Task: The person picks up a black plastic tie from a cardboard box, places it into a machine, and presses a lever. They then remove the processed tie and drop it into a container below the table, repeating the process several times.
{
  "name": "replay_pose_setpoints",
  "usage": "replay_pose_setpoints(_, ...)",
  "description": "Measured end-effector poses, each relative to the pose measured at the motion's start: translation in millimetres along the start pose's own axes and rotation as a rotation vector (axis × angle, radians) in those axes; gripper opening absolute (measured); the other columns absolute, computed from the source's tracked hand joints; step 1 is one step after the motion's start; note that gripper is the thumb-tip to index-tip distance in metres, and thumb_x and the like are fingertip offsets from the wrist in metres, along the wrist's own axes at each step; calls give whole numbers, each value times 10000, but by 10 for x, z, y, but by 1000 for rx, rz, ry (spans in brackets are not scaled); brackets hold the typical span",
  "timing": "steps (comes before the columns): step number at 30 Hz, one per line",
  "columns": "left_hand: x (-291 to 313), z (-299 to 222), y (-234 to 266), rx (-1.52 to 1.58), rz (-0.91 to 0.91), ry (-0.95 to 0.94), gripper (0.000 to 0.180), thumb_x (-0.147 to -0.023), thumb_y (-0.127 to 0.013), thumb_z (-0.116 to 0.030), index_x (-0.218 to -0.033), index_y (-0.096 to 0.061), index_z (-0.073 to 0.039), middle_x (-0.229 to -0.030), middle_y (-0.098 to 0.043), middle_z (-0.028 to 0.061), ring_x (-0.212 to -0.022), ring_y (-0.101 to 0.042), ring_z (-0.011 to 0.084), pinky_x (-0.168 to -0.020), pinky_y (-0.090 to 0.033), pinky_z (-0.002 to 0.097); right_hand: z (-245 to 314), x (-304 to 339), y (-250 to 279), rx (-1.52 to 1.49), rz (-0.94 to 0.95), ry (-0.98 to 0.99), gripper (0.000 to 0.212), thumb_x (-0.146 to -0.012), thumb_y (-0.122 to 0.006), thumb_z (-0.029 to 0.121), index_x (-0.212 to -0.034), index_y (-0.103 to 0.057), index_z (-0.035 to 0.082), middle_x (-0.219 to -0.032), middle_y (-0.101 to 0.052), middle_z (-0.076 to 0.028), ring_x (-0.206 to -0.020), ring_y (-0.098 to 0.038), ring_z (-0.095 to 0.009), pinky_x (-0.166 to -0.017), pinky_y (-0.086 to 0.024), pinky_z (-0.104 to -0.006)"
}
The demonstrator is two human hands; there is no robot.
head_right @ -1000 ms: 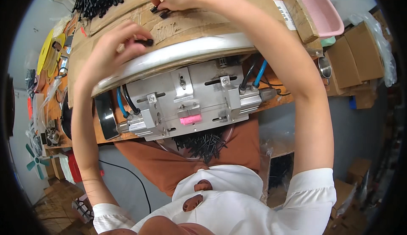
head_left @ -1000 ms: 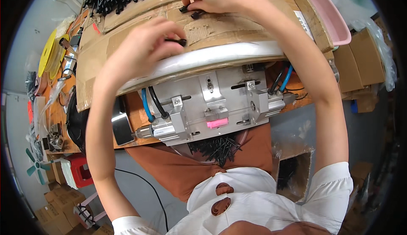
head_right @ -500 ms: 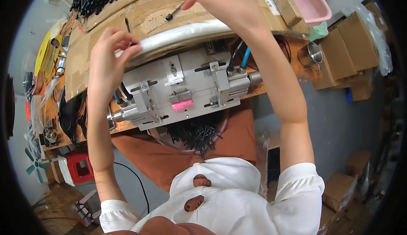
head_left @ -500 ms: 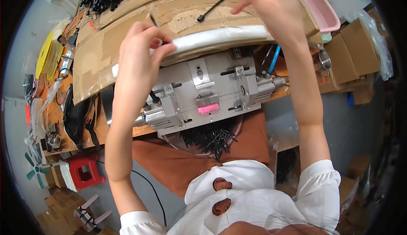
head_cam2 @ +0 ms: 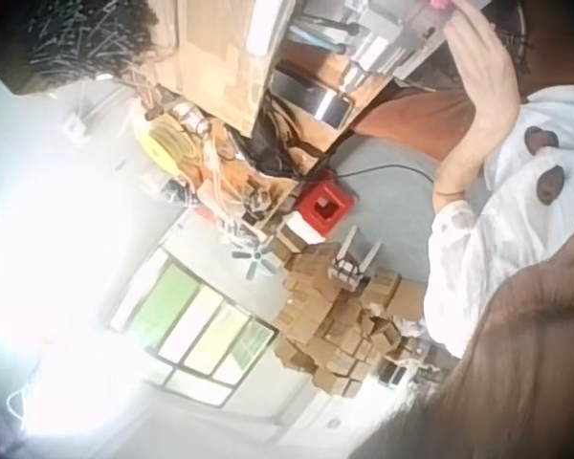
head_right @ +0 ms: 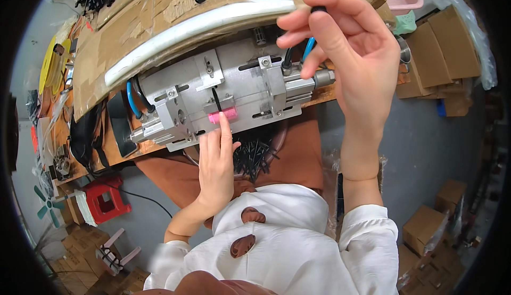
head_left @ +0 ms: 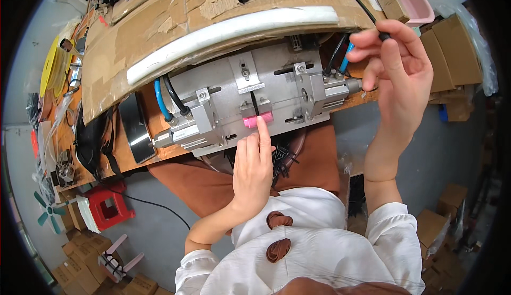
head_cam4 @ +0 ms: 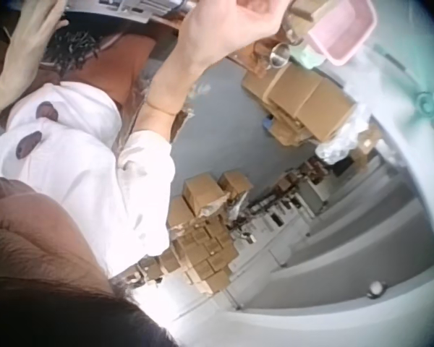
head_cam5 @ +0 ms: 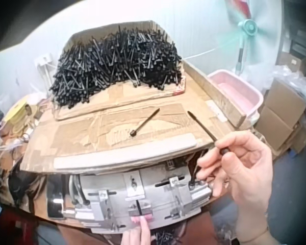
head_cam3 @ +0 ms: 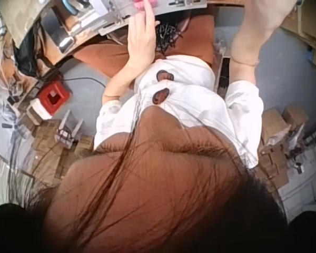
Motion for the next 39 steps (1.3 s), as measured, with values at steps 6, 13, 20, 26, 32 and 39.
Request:
replay_pose_setpoints(6,5,11,-23,-26,8,2,744,-731,-686,56,-1401,-363,34,-946,-520,116,-866,-494,275,-755,-434,380,81,246,-72,-97,-63,67,160,-888,-603,1,-1038,-566,-36,-962,-671,-198,-784,-673,-189,-521,-511,-206)
replay_pose_setpoints(13,-592,-150,615,-81,-13,-203,679,-697,-637,-22,-1349,-452,17,-914,-471,110,-822,-497,239,-715,-463,331,-297,1155,-736,566,221,157,615,-719,-729,-14,-1298,-521,-30,-681,-606,-83,-571,-594,-151,-478,-446,-282)
replay_pose_setpoints(20,-2276,238,610,21,279,-179,205,-779,-528,101,-934,-627,9,-1029,-618,207,-909,-611,313,-748,-481,342,-627,1328,-1194,676,367,165,651,-724,-725,45,-1328,-488,-12,-592,-539,-45,-500,-537,-154,-467,-425,-304)
replay_pose_setpoints(26,-1615,115,979,87,-257,-426,538,-765,-581,116,-1246,-579,-125,-992,-554,153,-931,-552,271,-749,-466,354,-640,1287,-1178,694,422,84,662,-733,-730,81,-1341,-478,8,-698,-605,-48,-548,-582,-159,-485,-450,-300)
replay_pose_setpoints(32,-110,-46,484,-117,-93,-100,620,-721,-580,72,-1324,-444,107,-965,-539,115,-770,-494,223,-701,-444,313,-426,1123,-809,664,263,26,638,-707,-784,151,-1286,-544,25,-855,-669,-90,-633,-636,-200,-513,-483,-298)
replay_pose_setpoints(39,-37,-48,-60,-153,137,-33,692,-718,-566,43,-1373,-354,109,-981,-496,120,-825,-491,233,-744,-445,313,-466,1090,-548,633,170,-141,565,-712,-789,120,-1236,-596,36,-825,-690,-91,-498,-528,-121,-461,-437,-240)
Point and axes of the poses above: each hand's wrist, its own x-axis away from the middle knuckle, its own y-axis out of the back of the hand, z = x × y, the point moved 9 cm from there along -x, towards the middle knuckle
